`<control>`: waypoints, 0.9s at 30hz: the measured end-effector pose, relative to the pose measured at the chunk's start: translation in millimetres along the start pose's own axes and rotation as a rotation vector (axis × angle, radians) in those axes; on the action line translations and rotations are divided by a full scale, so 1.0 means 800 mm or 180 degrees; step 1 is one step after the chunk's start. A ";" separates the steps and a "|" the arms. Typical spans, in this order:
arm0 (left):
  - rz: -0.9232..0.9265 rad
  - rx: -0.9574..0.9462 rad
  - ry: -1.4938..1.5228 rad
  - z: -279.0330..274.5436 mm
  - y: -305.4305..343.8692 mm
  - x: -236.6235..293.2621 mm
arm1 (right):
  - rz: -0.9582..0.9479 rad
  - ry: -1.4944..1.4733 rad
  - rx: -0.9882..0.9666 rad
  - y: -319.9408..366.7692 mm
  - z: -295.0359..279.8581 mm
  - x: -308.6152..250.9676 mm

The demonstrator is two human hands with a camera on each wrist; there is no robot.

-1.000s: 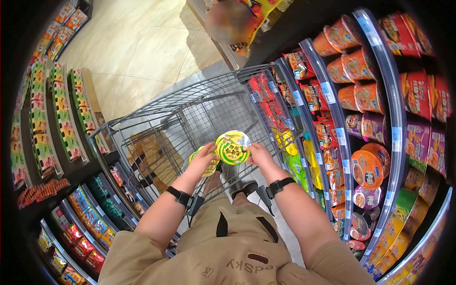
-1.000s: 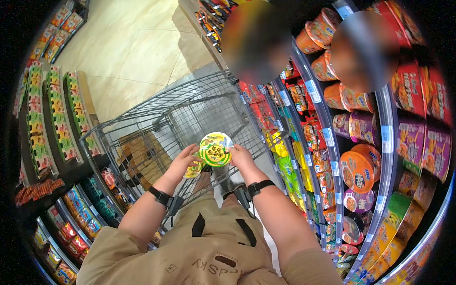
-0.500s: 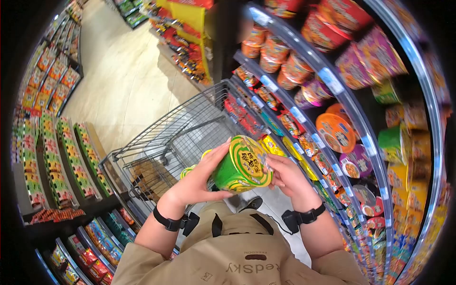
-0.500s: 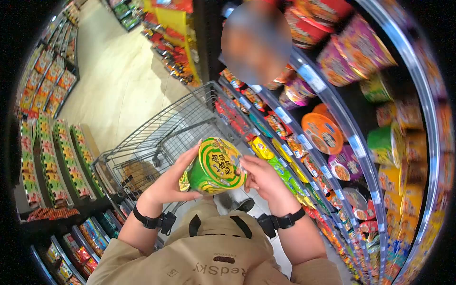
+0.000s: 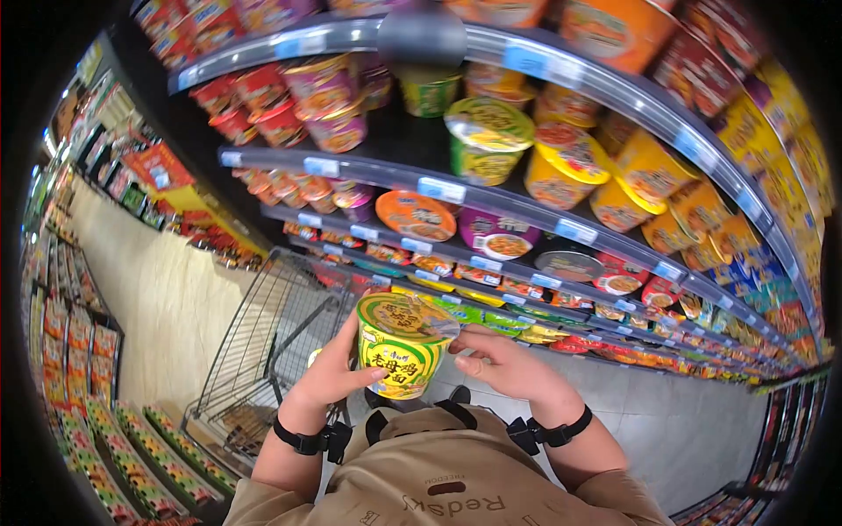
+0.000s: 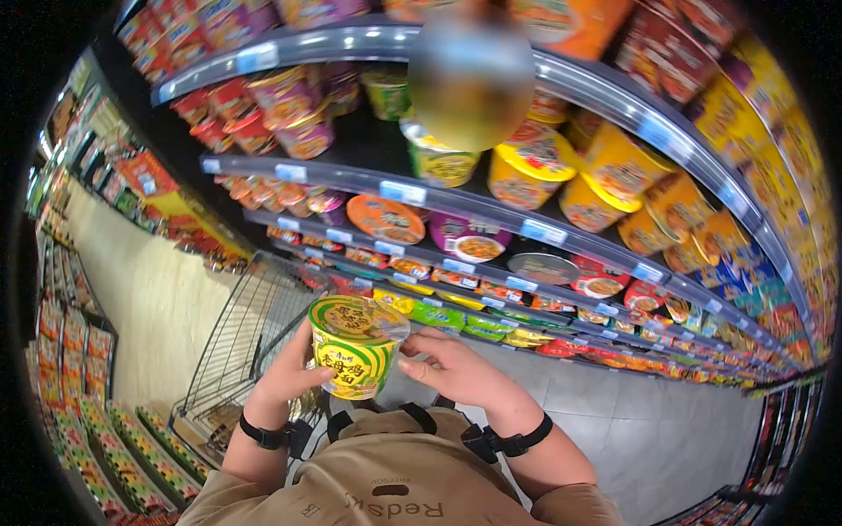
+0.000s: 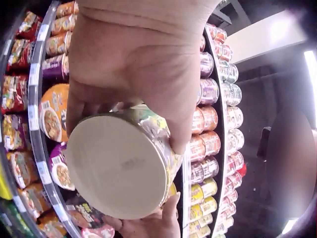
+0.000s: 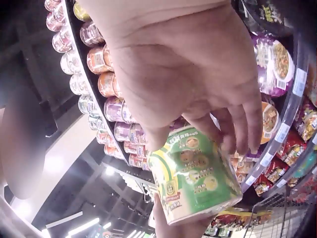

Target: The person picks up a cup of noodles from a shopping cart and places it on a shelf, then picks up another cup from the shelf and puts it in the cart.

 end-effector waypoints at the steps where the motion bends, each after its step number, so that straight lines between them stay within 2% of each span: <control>1: 0.0115 -0.0040 0.0152 0.019 -0.011 0.004 | -0.0142 -0.0045 0.0043 0.014 -0.011 0.003; 2: 0.0126 -0.0094 0.0117 0.037 -0.021 0.003 | -0.0284 -0.0093 0.0073 0.029 -0.019 0.003; 5: 0.0057 -0.0019 0.0912 0.079 -0.043 0.001 | -0.0273 -0.0368 0.0063 0.073 -0.037 0.013; 6: 0.0060 -0.0085 0.0892 0.093 -0.048 0.004 | -0.0283 -0.0367 0.0132 0.088 -0.044 0.015; 8: 0.0105 -0.0117 0.0928 0.118 -0.055 0.009 | -0.0427 -0.0988 0.0058 0.118 -0.052 0.015; 13: 0.0111 -0.0239 0.0906 0.164 -0.062 0.011 | -0.0465 -0.1158 -0.0004 0.159 -0.069 0.028; 18: 0.0289 -0.0067 0.0438 0.171 -0.052 0.013 | -0.0529 -0.1353 0.0097 0.171 -0.078 0.025; 20: 0.0270 -0.0054 0.0103 0.166 -0.048 0.012 | -0.0757 -0.1459 0.0199 0.168 -0.083 0.024; 27: 0.0363 0.0204 0.0355 0.141 -0.035 0.024 | -0.0710 -0.1398 -0.0054 0.133 -0.072 0.012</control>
Point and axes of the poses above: each hand's wrist, its own y-axis away from the middle knuckle, its own z-axis out of the palm, x = y × z, the point moved 9 cm from there along -y, towards the middle knuckle
